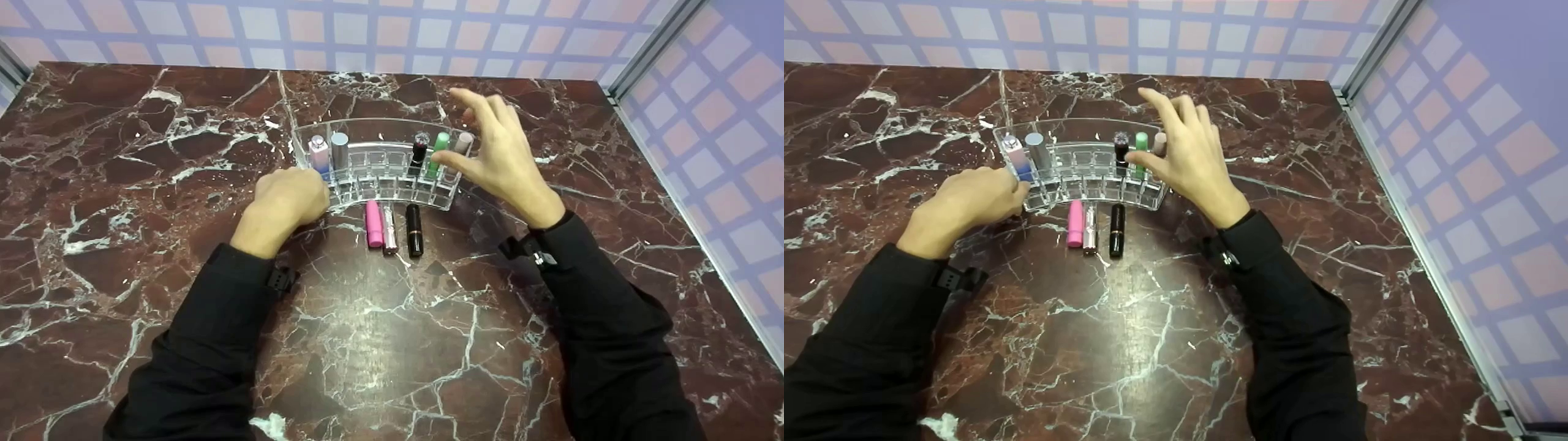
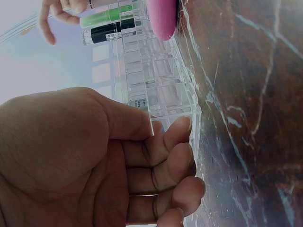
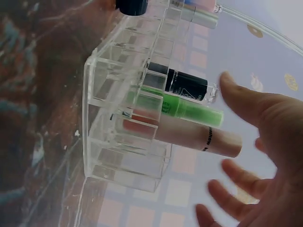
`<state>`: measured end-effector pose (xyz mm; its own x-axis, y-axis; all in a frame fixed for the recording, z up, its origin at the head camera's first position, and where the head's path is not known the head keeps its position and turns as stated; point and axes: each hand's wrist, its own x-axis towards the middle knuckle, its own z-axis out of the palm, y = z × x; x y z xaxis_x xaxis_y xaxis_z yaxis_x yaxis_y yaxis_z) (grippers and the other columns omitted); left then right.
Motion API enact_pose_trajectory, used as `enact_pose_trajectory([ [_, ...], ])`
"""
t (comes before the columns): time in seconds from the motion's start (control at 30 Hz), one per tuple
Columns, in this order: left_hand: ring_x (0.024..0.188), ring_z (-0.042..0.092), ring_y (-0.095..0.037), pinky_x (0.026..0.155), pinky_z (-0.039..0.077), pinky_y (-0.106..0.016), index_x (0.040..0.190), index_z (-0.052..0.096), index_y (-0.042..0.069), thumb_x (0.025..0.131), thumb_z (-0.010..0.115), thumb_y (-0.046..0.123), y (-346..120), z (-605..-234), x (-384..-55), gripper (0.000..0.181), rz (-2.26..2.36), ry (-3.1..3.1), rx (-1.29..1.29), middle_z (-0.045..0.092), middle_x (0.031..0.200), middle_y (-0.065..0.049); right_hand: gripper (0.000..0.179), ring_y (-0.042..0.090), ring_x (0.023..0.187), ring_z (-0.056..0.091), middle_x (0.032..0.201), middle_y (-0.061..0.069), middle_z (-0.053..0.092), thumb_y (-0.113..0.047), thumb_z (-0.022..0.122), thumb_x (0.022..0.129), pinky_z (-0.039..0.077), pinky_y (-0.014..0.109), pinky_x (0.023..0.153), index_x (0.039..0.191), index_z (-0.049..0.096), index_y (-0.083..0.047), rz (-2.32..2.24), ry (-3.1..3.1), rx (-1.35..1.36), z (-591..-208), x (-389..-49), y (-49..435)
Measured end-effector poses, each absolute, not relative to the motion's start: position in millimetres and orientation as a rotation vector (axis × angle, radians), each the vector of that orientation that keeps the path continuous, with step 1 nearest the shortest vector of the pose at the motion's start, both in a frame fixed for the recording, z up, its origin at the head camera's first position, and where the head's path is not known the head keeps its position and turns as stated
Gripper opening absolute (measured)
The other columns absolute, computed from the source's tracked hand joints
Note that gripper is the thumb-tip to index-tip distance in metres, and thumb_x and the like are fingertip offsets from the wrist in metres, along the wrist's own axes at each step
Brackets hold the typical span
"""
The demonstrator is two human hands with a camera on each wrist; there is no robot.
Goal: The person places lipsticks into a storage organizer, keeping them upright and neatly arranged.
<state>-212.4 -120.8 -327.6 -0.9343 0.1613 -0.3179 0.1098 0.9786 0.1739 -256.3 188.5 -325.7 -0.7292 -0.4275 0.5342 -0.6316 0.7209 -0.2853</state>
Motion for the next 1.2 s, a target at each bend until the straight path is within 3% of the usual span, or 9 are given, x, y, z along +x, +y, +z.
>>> enact_pose_trajectory([
  [0.2, 0.098, 0.063, -0.042, 0.082, 0.054, -0.053, 0.107, 0.068, -0.002, 0.106, 0.038, 0.024, -121, -327, -212, 0.040, 0.219, 2.791, 0.193, 0.065, 0.119, -0.027, 0.065, 0.028, 0.094, 0.051, 0.102, 0.018, 0.055, -0.040, 0.082, 0.086, 0.042, 0.032, 0.085, 0.129, 0.056, 0.001, 0.696, -2.243, 0.925, -319, -251, 185],
  [0.43, 0.099, 0.064, -0.042, 0.082, 0.054, -0.053, 0.109, 0.067, -0.003, 0.107, 0.037, 0.025, -121, -328, -212, 0.041, 0.217, 2.793, 0.197, 0.065, 0.119, -0.027, 0.034, 0.009, 0.056, 0.050, 0.067, 0.005, 0.062, -0.035, 0.074, 0.096, 0.040, 0.017, 0.054, 0.095, 0.068, -0.002, 0.778, -2.378, 0.987, -314, -243, 182],
  [0.53, 0.101, 0.064, -0.043, 0.083, 0.054, -0.054, 0.110, 0.067, -0.003, 0.107, 0.036, 0.025, -122, -328, -212, 0.042, 0.222, 2.799, 0.207, 0.065, 0.121, -0.028, 0.042, 0.009, 0.048, 0.043, 0.057, -0.001, 0.055, -0.040, 0.064, 0.103, 0.036, 0.022, 0.049, 0.076, 0.067, -0.007, 0.759, -2.543, 0.966, -314, -242, 182],
  [0.63, 0.101, 0.064, -0.043, 0.082, 0.054, -0.053, 0.109, 0.068, -0.003, 0.107, 0.036, 0.025, -122, -328, -212, 0.042, 0.227, 2.799, 0.206, 0.065, 0.121, -0.027, 0.053, 0.011, 0.044, 0.033, 0.050, -0.004, 0.042, -0.043, 0.059, 0.105, 0.034, 0.027, 0.053, 0.061, 0.055, -0.013, 0.700, -2.669, 0.960, -314, -242, 185],
  [0.73, 0.100, 0.064, -0.043, 0.082, 0.054, -0.053, 0.104, 0.068, -0.002, 0.106, 0.037, 0.023, -121, -327, -212, 0.040, 0.228, 2.796, 0.201, 0.065, 0.119, -0.027, 0.059, 0.010, 0.042, 0.027, 0.047, -0.007, 0.033, -0.044, 0.059, 0.105, 0.031, 0.028, 0.051, 0.055, 0.042, -0.019, 0.630, -2.747, 0.987, -315, -243, 188],
  [0.83, 0.101, 0.064, -0.044, 0.084, 0.053, -0.054, 0.100, 0.068, -0.002, 0.104, 0.038, 0.022, -121, -327, -212, 0.039, 0.228, 2.790, 0.195, 0.065, 0.119, -0.028, 0.060, 0.009, 0.040, 0.028, 0.047, -0.007, 0.034, -0.044, 0.059, 0.105, 0.027, 0.028, 0.044, 0.054, 0.040, -0.019, 0.576, -2.841, 1.000, -316, -244, 190],
  [0.93, 0.101, 0.063, -0.044, 0.085, 0.052, -0.054, 0.097, 0.068, -0.001, 0.104, 0.038, 0.021, -120, -326, -212, 0.038, 0.231, 2.785, 0.189, 0.066, 0.118, -0.028, 0.060, 0.011, 0.039, 0.044, 0.047, -0.004, 0.049, -0.049, 0.054, 0.106, 0.040, 0.029, 0.047, 0.057, 0.054, -0.015, 0.547, -2.995, 0.961, -318, -244, 191],
  [1.03, 0.100, 0.063, -0.043, 0.085, 0.052, -0.054, 0.097, 0.068, -0.001, 0.104, 0.038, 0.022, -121, -326, -211, 0.038, 0.230, 2.785, 0.189, 0.066, 0.117, -0.027, 0.062, 0.021, 0.045, 0.062, 0.054, 0.000, 0.062, -0.053, 0.047, 0.108, 0.055, 0.036, 0.063, 0.069, 0.067, -0.010, 0.527, -3.192, 0.899, -320, -245, 192],
  [1.2, 0.097, 0.063, -0.041, 0.082, 0.053, -0.052, 0.100, 0.068, 0.000, 0.107, 0.038, 0.025, -121, -325, -211, 0.039, 0.226, 2.781, 0.189, 0.066, 0.113, -0.026, 0.065, 0.028, 0.051, 0.068, 0.058, 0.003, 0.066, -0.054, 0.039, 0.110, 0.057, 0.044, 0.087, 0.076, 0.070, -0.007, 0.460, -3.375, 0.861, -326, -248, 192],
])
